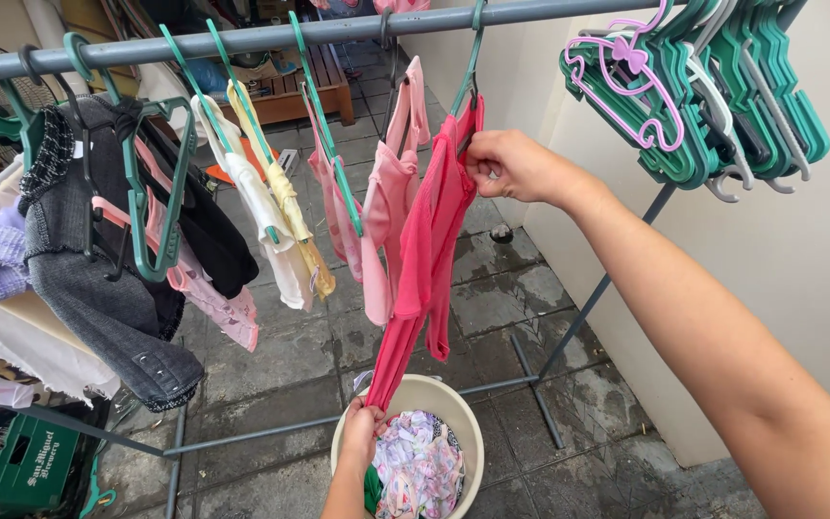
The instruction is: Hanging laundry from a bucket onto a drying rack using hangers.
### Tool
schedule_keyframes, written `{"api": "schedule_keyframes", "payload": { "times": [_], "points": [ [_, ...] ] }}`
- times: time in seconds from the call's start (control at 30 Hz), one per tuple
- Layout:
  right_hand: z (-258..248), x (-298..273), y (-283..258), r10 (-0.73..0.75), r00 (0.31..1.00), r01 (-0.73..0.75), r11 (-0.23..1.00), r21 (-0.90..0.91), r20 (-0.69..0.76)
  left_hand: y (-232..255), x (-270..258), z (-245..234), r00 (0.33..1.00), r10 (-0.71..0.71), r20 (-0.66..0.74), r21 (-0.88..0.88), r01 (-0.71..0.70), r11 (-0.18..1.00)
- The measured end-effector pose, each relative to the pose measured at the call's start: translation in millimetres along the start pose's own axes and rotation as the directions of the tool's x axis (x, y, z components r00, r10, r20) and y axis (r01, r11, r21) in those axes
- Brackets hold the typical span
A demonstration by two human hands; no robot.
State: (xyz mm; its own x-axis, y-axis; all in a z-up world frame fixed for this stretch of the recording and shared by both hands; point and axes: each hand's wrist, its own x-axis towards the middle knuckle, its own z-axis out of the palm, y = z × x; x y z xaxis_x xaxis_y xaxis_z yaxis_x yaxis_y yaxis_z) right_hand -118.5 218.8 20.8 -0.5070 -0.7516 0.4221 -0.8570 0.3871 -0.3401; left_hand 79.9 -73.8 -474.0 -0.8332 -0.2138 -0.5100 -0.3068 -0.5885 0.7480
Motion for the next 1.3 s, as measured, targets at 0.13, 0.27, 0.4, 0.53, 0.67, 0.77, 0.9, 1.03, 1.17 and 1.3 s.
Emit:
{"api": "schedule_keyframes", "payload": {
  "times": [0.13,0.27,0.4,0.53,0.67,0.77,0.9,1.03,1.17,1.3],
  "points": [
    [9,10,10,-0.023,0.999,0.023,1.0,0.007,0.044,-13,11,1,1.0,0.01,0.006,0.011,-0.01,1.0],
    [22,10,17,0.027,0.998,-0.029,0.999,-0.032,-0.048,-6,-4,24,0.998,0.06,0.026,0.43,-0.065,0.9],
    [28,12,13,0.471,0.831,-0.324,0.843,0.429,-0.297,0,0,51,0.953,0.111,0.282,0.825,-0.3,0.48],
    [13,24,-15,0.664,0.707,-0.273,0.573,0.773,-0.243,126,-115,161,0.9,0.022,0.435,0.896,-0.435,0.084],
    [25,33,2,0.585,0.687,-0.415,0.803,0.428,-0.431,264,-248,253,0.578,0.493,0.65,0.705,-0.7,-0.109],
    [30,32,23,0.428,0.767,-0.372,0.904,0.212,-0.478,341,-252,287,0.115,0.742,0.661,0.586,-0.697,-0.414],
    [13,24,-2,0.434,0.788,-0.383,0.901,0.204,-0.437,401,-214,310,0.085,0.775,0.626,0.706,-0.484,-0.517],
    [5,21,-17,0.459,0.778,-0.426,0.887,0.177,-0.43,406,-153,314,0.479,0.585,0.654,0.71,-0.657,-0.255],
    [-1,25,-27,0.308,0.862,-0.296,0.951,0.095,-0.403,389,-129,323,0.359,0.625,0.693,0.618,-0.742,-0.259],
    [2,33,-38,0.22,0.898,-0.197,0.975,0.1,-0.381,378,-136,337,0.38,0.771,0.511,0.693,-0.712,-0.108]
  ]
}}
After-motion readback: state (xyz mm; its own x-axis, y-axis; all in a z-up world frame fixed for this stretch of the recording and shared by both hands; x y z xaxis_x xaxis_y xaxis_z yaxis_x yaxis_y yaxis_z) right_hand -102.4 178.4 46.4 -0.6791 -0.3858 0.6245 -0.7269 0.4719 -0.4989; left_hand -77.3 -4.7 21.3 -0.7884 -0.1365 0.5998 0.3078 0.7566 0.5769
